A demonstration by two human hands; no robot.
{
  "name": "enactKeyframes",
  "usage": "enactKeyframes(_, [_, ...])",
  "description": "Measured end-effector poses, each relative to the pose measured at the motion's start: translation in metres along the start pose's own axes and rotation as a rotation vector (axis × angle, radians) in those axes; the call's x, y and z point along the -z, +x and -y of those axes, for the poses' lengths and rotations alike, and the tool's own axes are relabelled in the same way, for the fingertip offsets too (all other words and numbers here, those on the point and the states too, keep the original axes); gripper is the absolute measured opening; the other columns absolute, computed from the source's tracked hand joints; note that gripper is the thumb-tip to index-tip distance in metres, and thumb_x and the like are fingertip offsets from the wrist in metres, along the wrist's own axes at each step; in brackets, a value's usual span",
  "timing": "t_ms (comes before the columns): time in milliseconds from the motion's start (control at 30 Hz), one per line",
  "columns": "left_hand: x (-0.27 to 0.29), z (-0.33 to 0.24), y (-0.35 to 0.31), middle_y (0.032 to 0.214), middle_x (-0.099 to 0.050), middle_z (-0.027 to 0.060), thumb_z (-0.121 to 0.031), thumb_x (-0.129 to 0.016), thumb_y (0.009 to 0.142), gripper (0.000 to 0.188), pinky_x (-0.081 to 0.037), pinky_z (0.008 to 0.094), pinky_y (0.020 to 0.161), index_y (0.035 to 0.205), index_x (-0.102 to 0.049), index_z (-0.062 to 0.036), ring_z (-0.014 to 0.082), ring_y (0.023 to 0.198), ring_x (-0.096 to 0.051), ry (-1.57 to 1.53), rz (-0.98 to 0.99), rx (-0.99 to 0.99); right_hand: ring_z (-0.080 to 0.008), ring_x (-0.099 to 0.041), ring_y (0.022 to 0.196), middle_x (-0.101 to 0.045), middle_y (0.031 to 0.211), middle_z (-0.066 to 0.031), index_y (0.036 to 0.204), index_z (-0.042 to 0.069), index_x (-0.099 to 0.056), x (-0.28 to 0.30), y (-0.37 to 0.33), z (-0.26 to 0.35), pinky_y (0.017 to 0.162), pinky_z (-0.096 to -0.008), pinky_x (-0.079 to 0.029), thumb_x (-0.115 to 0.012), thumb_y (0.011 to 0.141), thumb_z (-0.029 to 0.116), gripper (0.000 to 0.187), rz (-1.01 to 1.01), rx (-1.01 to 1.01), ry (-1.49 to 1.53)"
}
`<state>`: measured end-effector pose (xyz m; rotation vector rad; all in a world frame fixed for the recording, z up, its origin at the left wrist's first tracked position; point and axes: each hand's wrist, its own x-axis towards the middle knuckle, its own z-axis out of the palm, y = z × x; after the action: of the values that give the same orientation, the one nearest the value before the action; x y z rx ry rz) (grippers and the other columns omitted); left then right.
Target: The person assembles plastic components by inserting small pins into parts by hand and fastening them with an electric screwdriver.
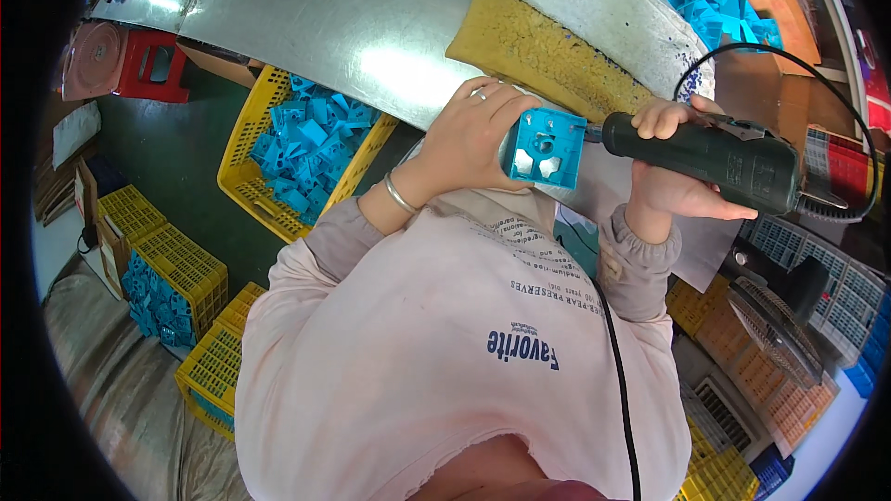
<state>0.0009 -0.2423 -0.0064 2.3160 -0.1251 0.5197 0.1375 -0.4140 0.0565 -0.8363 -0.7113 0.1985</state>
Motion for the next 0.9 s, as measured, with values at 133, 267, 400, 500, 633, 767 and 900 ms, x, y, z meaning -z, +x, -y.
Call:
enactKeyframes(133, [0.000,0.001,-0.001,0.105,-0.057,0.0113,-0.043,-0.083,0.053,0.078,-0.036,0.0422,0.099,0.115,-0.053,-0.0089,0.0297,0.103,-0.055,0.001,0.015,0.003,-0.0237,-0.052,0.059,-0.056,0.071,-0.0133,0.117,-0.004,-0.048,-0.003,-0.001,-0.002,0.057,-0.0369,-0.045,-0.017,0.055,0.100,0.126,-0.044,-0.020,-0.011])
enactKeyframes(267, [-0.001,0.001,-0.001,0.104,-0.057,0.0110,-0.044,-0.084,0.053,0.078,-0.036,0.0423,0.099,0.115,-0.053,-0.0090,0.0296,0.102,-0.055,0.007,-0.005,-0.001,-0.0238,-0.051,0.060,-0.055,0.070,-0.0135,0.116,-0.005,-0.049,-0.002,-0.002,-0.004,0.058,-0.0364,-0.045,-0.022,0.054,0.101,0.126,0.014,-0.063,0.017])
enactKeyframes(400, [-0.002,0.000,-0.001,0.101,-0.057,0.0088,-0.043,-0.081,0.056,0.074,-0.037,0.0419,0.099,0.114,-0.052,-0.0094,0.0256,0.099,-0.058,0.028,-0.004,-0.011,-0.0225,-0.049,0.062,-0.054,0.072,-0.0111,0.115,-0.002,-0.051,-0.004,0.000,-0.005,0.060,-0.0359,-0.040,-0.022,0.054,0.101,0.123,0.100,-0.145,-0.011])
enactKeyframes(500, [-0.002,0.001,0.001,0.101,-0.057,0.0082,-0.043,-0.081,0.056,0.073,-0.037,0.0415,0.099,0.114,-0.052,-0.0099,0.0251,0.099,-0.057,0.035,-0.004,-0.002,-0.0219,-0.048,0.063,-0.053,0.073,-0.0110,0.117,0.001,-0.052,-0.004,0.004,-0.009,0.061,-0.0353,-0.040,-0.023,0.053,0.101,0.122,0.110,-0.217,0.042])
enactKeyframes(633, [-0.001,0.001,0.003,0.101,-0.057,0.0074,-0.042,-0.081,0.056,0.072,-0.037,0.0412,0.098,0.114,-0.052,-0.0104,0.0245,0.100,-0.057,0.027,0.025,0.016,-0.0217,-0.048,0.063,-0.052,0.074,-0.0115,0.120,0.006,-0.052,-0.003,0.009,-0.014,0.061,-0.0352,-0.040,-0.025,0.050,0.102,0.122,0.079,-0.301,0.064])
enactKeyframes(767, [-0.002,0.000,0.003,0.101,-0.057,0.0072,-0.040,-0.081,0.055,0.071,-0.037,0.0406,0.098,0.113,-0.052,-0.0103,0.0244,0.099,-0.057,0.033,0.032,0.026,-0.0215,-0.048,0.063,-0.052,0.072,-0.0108,0.120,0.002,-0.050,-0.016,0.005,-0.019,0.060,-0.0341,-0.041,-0.023,0.049,0.102,0.125,-0.070,-0.263,0.107])
enactKeyframes(900, [-0.001,0.001,0.005,0.102,-0.057,0.0078,-0.040,-0.081,0.055,0.072,-0.038,0.0397,0.098,0.114,-0.053,-0.0098,0.0245,0.099,-0.058,0.041,0.023,0.028,-0.0212,-0.049,0.063,-0.050,0.065,-0.0083,0.117,-0.005,-0.048,-0.012,0.013,-0.017,0.059,-0.0318,-0.042,-0.021,0.047,0.103,0.131,-0.083,-0.364,-0.018])
